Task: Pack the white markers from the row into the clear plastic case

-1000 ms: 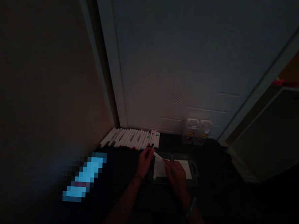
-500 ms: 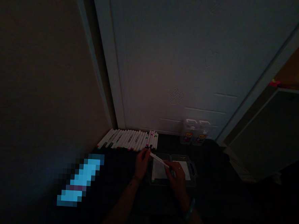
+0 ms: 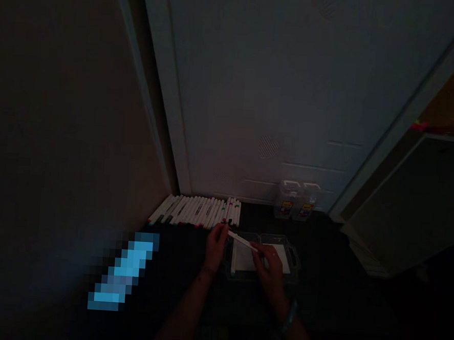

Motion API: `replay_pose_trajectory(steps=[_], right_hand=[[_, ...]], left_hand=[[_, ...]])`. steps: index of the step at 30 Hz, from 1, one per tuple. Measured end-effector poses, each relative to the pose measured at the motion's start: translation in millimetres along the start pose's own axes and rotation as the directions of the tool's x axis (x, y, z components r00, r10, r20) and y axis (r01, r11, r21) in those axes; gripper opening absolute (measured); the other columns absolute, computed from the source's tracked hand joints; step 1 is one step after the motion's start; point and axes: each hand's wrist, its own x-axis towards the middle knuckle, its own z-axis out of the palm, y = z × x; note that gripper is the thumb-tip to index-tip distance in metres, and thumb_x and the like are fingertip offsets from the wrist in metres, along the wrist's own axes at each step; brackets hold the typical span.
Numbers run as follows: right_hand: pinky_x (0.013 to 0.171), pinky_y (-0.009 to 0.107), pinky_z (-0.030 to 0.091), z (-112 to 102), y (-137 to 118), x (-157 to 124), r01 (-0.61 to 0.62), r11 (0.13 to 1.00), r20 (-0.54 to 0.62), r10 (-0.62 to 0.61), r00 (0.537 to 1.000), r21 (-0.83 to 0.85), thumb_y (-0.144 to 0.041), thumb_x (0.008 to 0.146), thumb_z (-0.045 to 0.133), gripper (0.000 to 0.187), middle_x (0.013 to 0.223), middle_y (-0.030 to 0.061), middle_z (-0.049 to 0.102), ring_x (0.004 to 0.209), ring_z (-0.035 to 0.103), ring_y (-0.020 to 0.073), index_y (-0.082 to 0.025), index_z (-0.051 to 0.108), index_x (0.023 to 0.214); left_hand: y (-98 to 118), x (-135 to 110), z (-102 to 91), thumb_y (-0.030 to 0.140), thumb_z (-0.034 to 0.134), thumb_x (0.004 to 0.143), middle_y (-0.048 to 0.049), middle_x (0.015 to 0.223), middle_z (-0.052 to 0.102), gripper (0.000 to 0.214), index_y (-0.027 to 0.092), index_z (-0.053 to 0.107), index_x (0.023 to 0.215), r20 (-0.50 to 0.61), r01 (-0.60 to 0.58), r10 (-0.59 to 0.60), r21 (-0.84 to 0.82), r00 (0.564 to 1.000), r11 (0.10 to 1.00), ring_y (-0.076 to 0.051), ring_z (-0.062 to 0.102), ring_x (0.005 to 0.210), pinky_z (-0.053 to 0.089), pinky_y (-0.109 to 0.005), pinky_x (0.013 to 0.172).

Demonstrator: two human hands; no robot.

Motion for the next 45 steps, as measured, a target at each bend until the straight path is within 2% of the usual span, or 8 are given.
replay_pose_trajectory(steps=[5, 12, 18, 24, 33, 37, 42, 45], right_hand=[[0.077, 0.033, 0.045, -1.6, -1.0, 1.0, -0.068, 0.998, -0.017, 0.068, 0.998, 0.018, -0.024, 0.088, 0.051, 0.021, 0.094, 0.0045, 0.063, 0.086, 0.056, 0.0181, -0.025, 0.062, 0.105], [0.076, 0.033, 0.045, -2.7, -2.7, 1.5, -0.058, 0.998, 0.003, 0.058, 0.998, 0.02, -0.024, 0.088, 0.051, 0.022, 0.093, 0.0053, 0.062, 0.085, 0.055, 0.0182, -0.024, 0.061, 0.107], [0.075, 0.032, 0.045, -3.9, -4.4, 2.6, -0.084, 0.996, -0.031, 0.085, 0.996, 0.033, -0.025, 0.087, 0.05, 0.023, 0.093, 0.0049, 0.062, 0.082, 0.056, 0.0173, -0.024, 0.062, 0.107], [0.075, 0.032, 0.044, -3.4, -4.1, 1.9, -0.121, 0.992, -0.011, 0.121, 0.993, 0.026, -0.025, 0.087, 0.05, 0.025, 0.095, 0.0053, 0.061, 0.083, 0.055, 0.0175, -0.023, 0.059, 0.11], [0.072, 0.031, 0.044, -2.9, -3.1, 2.1, -0.155, 0.988, 0.005, 0.155, 0.988, 0.018, -0.028, 0.085, 0.053, 0.023, 0.09, 0.0046, 0.061, 0.079, 0.055, 0.0175, -0.021, 0.061, 0.106], [0.073, 0.03, 0.045, -1.8, -0.8, 1.3, -0.159, 0.987, 0.008, 0.159, 0.987, 0.024, -0.028, 0.085, 0.054, 0.021, 0.092, 0.0042, 0.062, 0.079, 0.055, 0.017, -0.022, 0.061, 0.104], [0.071, 0.031, 0.046, -0.8, 0.1, -0.1, -0.056, 0.998, 0.015, 0.056, 0.998, -0.011, -0.026, 0.086, 0.053, 0.022, 0.089, 0.0047, 0.063, 0.077, 0.056, 0.0168, -0.022, 0.062, 0.105], [0.073, 0.032, 0.047, -1.1, -2.3, 0.0, 0.048, 0.998, 0.06, -0.045, 0.997, -0.046, -0.024, 0.087, 0.051, 0.024, 0.09, 0.0047, 0.064, 0.079, 0.057, 0.0174, -0.024, 0.061, 0.108]], left_hand=[[-4.1, 0.7, 0.7, 0.04, 0.059, 0.076, 0.0011, 0.073, 0.059, 0.025, 0.016, 0.059, 0.083, 0.011, 0.005, -0.005, 0.006, 1.0, 1.0, -0.012, 0.054, 0.07, 0.041, -0.02, 0.065], [-6.2, 0.2, 0.7, 0.044, 0.058, 0.077, -0.0019, 0.082, 0.063, 0.031, 0.016, 0.061, 0.089, 0.006, -0.004, 0.004, 0.015, 1.0, 1.0, -0.014, 0.057, 0.076, 0.043, -0.023, 0.069], [-10.5, 1.0, 1.8, 0.042, 0.058, 0.078, -0.0031, 0.086, 0.063, 0.029, 0.016, 0.061, 0.091, 0.004, -0.014, 0.014, -0.002, 1.0, 1.0, -0.015, 0.058, 0.081, 0.044, -0.024, 0.073], [-6.9, 0.5, 1.4, 0.04, 0.057, 0.08, -0.0029, 0.087, 0.063, 0.026, 0.016, 0.06, 0.091, 0.002, -0.029, 0.029, 0.014, 1.0, 0.999, -0.015, 0.058, 0.083, 0.043, -0.024, 0.075], [-5.7, 1.3, -0.2, 0.039, 0.056, 0.08, -0.0064, 0.098, 0.065, 0.027, 0.017, 0.062, 0.095, -0.03, -0.046, 0.046, -0.003, 0.998, 0.999, -0.019, 0.058, 0.097, 0.042, -0.029, 0.087], [-4.5, 0.9, 0.7, 0.037, 0.056, 0.081, -0.0068, 0.108, 0.063, 0.029, 0.018, 0.062, 0.102, 0.007, -0.055, 0.055, -0.028, 0.998, 0.998, -0.02, 0.055, 0.104, 0.041, -0.029, 0.091], [-5.3, -0.9, 2.8, 0.035, 0.06, 0.078, -0.0063, 0.106, 0.063, 0.043, 0.02, 0.055, 0.119, 0.128, 0.009, -0.002, -0.057, 0.992, 0.998, -0.017, 0.059, 0.094, 0.045, -0.027, 0.083], [-6.7, -0.5, 2.9, 0.036, 0.061, 0.077, -0.0064, 0.107, 0.063, 0.044, 0.019, 0.057, 0.118, 0.126, 0.032, -0.025, -0.053, 0.992, 0.998, -0.017, 0.059, 0.092, 0.046, -0.026, 0.081]])
